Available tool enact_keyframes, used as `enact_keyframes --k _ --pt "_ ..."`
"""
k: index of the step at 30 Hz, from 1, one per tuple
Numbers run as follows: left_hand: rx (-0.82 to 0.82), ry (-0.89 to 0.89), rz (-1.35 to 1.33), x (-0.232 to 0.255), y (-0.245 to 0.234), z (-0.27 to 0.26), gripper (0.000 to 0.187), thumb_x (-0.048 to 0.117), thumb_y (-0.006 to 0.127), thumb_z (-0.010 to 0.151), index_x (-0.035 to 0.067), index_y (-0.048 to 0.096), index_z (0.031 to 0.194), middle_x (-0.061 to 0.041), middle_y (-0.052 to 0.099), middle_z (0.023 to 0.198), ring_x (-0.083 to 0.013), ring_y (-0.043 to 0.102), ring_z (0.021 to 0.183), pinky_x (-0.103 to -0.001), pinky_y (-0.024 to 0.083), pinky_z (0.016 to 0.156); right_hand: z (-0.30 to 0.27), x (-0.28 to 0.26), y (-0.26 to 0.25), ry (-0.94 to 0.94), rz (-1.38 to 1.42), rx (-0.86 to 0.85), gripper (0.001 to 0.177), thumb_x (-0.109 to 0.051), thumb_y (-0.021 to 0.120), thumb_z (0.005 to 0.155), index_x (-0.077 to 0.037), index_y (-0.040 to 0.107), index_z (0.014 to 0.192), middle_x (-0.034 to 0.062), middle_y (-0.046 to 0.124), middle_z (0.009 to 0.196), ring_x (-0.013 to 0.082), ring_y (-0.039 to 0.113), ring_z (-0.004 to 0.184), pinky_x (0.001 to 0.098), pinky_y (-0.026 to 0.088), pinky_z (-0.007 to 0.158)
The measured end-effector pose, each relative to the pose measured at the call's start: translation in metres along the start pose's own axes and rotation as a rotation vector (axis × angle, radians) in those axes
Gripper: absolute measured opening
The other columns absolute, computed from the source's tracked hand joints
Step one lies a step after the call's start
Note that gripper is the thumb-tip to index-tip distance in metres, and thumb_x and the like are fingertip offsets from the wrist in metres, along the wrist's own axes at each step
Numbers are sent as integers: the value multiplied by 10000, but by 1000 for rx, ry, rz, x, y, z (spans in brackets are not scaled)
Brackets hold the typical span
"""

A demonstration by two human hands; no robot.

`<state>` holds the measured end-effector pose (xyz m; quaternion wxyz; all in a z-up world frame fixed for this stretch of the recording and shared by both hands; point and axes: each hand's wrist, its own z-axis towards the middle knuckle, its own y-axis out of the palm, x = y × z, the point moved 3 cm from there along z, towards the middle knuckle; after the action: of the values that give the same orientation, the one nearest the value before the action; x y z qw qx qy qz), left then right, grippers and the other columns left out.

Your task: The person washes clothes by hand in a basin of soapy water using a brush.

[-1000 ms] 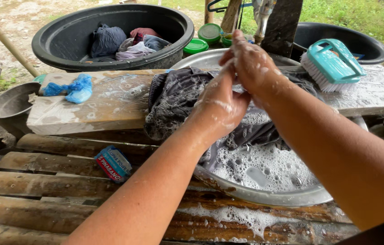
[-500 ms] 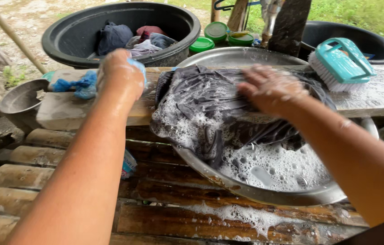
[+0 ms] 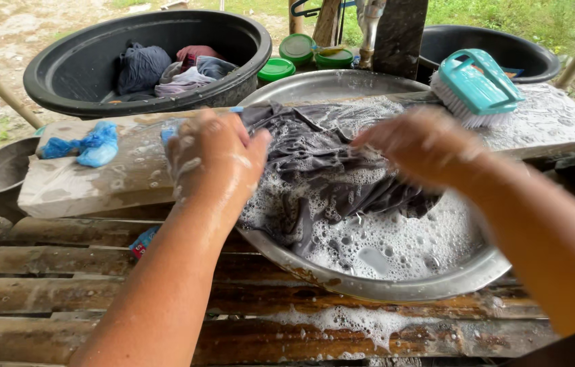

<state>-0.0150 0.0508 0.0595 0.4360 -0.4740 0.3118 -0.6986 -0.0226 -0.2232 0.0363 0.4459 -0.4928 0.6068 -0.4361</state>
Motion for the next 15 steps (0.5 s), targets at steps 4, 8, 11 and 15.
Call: enact_keyframes --k 4,8,11,15 --pt "-139 65 85 13 12 -6 382 449 795 800 156 707 1028 -120 602 1165 -321 551 1145 -486 380 1023 35 101 -65 289 113 558 543 -468 602 1056 -141 534 1484 180 667 947 222 633 573 321 534 474" --pt "-62 119 59 24 32 -2 218 321 646 937 140 702 1044 -102 627 1182 -323 552 1199 -498 371 1064 79 165 -48 526 49 522 843 -572 803 880 142 576 1267 309 711 1032 355 685 775 425 602 629" --pt "-72 102 13 24 43 4 247 314 570 992 106 647 1101 -131 611 1202 -348 534 1218 -516 364 1063 91 170 -36 462 -55 499 938 -570 877 781 107 522 1325 315 686 1073 409 667 899 445 578 760" --pt "-33 85 -41 23 47 9 268 317 503 1026 76 562 1127 -158 623 1190 -373 553 1184 -554 360 1020 38 124 -49 425 196 482 796 -347 877 819 12 477 1406 248 654 1137 384 696 974 446 613 793"
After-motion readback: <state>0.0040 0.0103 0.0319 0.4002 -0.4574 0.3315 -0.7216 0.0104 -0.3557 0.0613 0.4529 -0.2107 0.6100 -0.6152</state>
